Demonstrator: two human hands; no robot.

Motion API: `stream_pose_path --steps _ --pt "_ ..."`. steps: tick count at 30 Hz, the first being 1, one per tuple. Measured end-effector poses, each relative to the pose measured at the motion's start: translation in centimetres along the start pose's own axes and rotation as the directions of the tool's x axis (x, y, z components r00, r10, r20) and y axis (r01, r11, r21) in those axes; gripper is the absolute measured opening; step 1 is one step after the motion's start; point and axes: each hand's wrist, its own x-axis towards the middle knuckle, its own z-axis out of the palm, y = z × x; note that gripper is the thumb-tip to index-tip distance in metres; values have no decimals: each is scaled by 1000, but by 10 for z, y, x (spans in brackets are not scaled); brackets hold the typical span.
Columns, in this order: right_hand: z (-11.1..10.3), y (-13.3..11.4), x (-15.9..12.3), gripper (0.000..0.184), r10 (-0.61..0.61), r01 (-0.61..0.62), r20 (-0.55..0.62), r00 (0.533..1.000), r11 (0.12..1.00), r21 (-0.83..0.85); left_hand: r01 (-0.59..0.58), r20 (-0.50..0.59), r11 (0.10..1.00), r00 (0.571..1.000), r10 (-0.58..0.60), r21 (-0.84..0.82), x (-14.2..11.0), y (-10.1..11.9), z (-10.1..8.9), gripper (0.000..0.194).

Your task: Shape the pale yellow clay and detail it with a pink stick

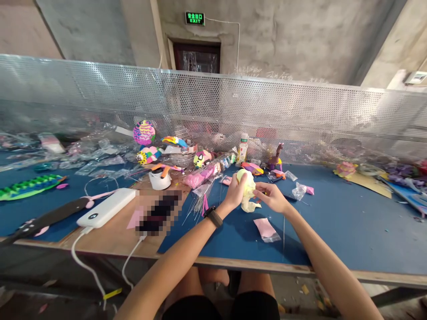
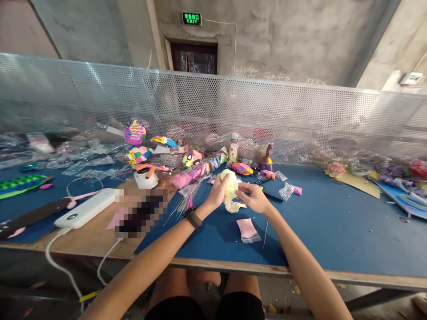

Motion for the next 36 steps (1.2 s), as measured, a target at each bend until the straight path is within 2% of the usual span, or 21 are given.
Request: stream_pose_path --steps 3,11,17,24,28,32,36 --pt "1 1 0 50 38 -38 -4 999 998 47 -2 4 1000 1000 2 10 -2 2 0 33" --pt "12 6 6 50 51 -47 -35 998 995 90 -35 6 999 999 35 28 -3 2 0 36" --pt "14 13 8 54 79 -78 -10 997 992 99 -47 20 999 999 46 27 -3 0 1 34" --pt "8 10 7 48 21 -25 38 999 995 93 -15 19 999 1000 14 47 -3 0 -1 31" --pt "5 6 5 47 0 -1 33 999 1000 9 -3 16 999 1000 3 33 -1 -2 0 32" --pt "6 3 3 43 -24 20 -36 999 995 -100 -13 28 1000 1000 12 18 -1 -1 0 34" --pt "8 2 3 42 -55 42 -98 994 991 -128 -34 40 999 999 32 34 -3 2 1 33"
